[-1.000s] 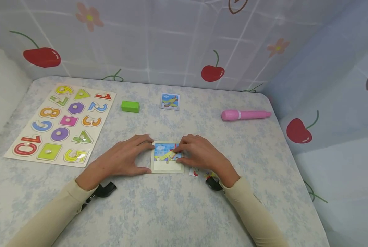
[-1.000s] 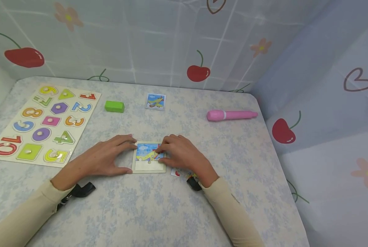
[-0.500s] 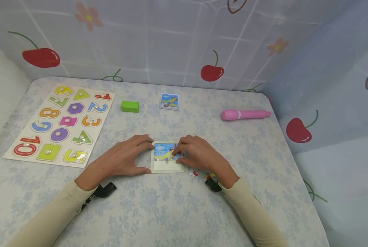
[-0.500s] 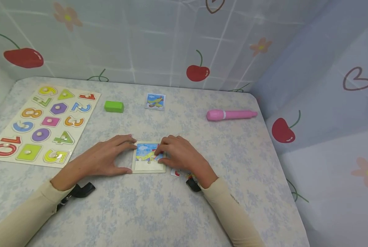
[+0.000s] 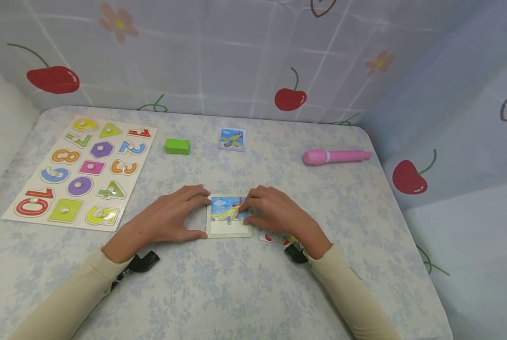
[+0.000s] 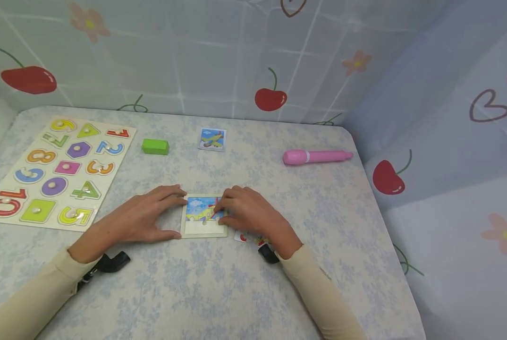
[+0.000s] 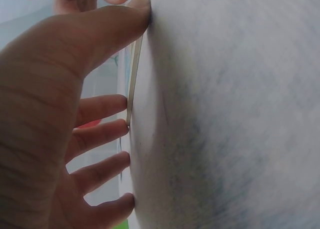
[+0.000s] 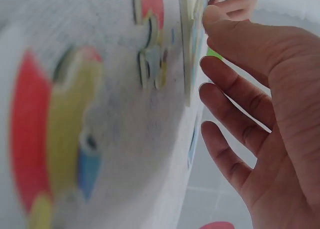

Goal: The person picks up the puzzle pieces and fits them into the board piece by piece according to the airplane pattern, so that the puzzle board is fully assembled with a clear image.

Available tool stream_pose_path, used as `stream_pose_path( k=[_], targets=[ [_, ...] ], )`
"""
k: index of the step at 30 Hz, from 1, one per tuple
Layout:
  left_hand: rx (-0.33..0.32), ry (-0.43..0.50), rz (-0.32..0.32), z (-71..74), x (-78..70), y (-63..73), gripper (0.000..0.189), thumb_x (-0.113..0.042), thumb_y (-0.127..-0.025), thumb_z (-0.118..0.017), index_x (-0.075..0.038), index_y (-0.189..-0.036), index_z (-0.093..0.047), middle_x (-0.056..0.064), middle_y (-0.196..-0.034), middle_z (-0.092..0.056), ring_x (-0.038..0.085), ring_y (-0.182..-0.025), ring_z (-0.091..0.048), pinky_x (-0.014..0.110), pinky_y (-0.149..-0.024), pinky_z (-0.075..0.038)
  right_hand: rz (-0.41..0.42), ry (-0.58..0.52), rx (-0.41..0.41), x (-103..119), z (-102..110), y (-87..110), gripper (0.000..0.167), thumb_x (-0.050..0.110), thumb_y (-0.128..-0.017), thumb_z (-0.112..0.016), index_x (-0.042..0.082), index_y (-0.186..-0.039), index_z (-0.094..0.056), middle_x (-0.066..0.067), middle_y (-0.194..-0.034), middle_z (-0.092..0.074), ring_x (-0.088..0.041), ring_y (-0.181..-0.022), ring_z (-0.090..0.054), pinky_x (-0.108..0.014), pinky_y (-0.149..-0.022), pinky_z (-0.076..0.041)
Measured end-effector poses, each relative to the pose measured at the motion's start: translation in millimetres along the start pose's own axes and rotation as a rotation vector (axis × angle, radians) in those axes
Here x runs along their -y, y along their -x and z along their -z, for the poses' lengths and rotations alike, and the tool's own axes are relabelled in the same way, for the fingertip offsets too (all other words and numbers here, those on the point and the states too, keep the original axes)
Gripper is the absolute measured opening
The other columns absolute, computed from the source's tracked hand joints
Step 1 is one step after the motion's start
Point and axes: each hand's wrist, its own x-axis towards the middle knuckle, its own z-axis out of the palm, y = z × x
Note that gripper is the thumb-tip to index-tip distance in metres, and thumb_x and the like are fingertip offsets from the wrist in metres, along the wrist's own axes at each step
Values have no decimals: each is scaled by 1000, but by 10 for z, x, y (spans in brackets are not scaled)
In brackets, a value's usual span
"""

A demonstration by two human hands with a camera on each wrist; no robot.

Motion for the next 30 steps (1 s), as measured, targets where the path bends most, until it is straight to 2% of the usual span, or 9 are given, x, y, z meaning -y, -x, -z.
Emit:
stream_pose_path(
  k=[7, 14, 22, 30],
  targets=[
    [-14, -9, -7, -7, 8, 2, 78, -55, -83, -91, -10, -142, -67, 8, -154, -56, 31, -148, -49, 52, -95, -58, -37, 27, -37, -6, 43, 189, 31, 30, -92, -89, 19, -120, -82, 4, -112, -72, -15, -101, -64, -34, -86, -54],
    [-11, 8, -11, -9, 7, -5, 79, -54, -82, -92, -10, -142, -67, 9, -153, -56, 30, -145, -51, 52, -95, -58, -118, 9, -27, 41, 60, 400, 28, 31, -92, -89, 21, -117, -83, 7, -112, -71, -14, -101, -64, -34, -86, -54],
    [-27, 7, -22, 11, 15, -2, 79, -53, -82, -93, -9, -141, -67, 10, -153, -56, 31, -145, -51, 53, -96, -58, -175, 28, -42, 120, 28, 561, 33, 35, -86, -94, 21, -113, -83, 7, -110, -71, -15, -99, -65, -35, -84, -55],
    [-17, 12, -13, 5, -18, 11, 79, -54, -82, -92, -9, -142, -67, 9, -154, -56, 32, -147, -50, 53, -97, -57, -226, 56, -42, 174, -69, 671, 37, 40, -83, -95, 21, -112, -82, 7, -111, -70, -13, -100, -64, -38, -90, -55]
  ],
)
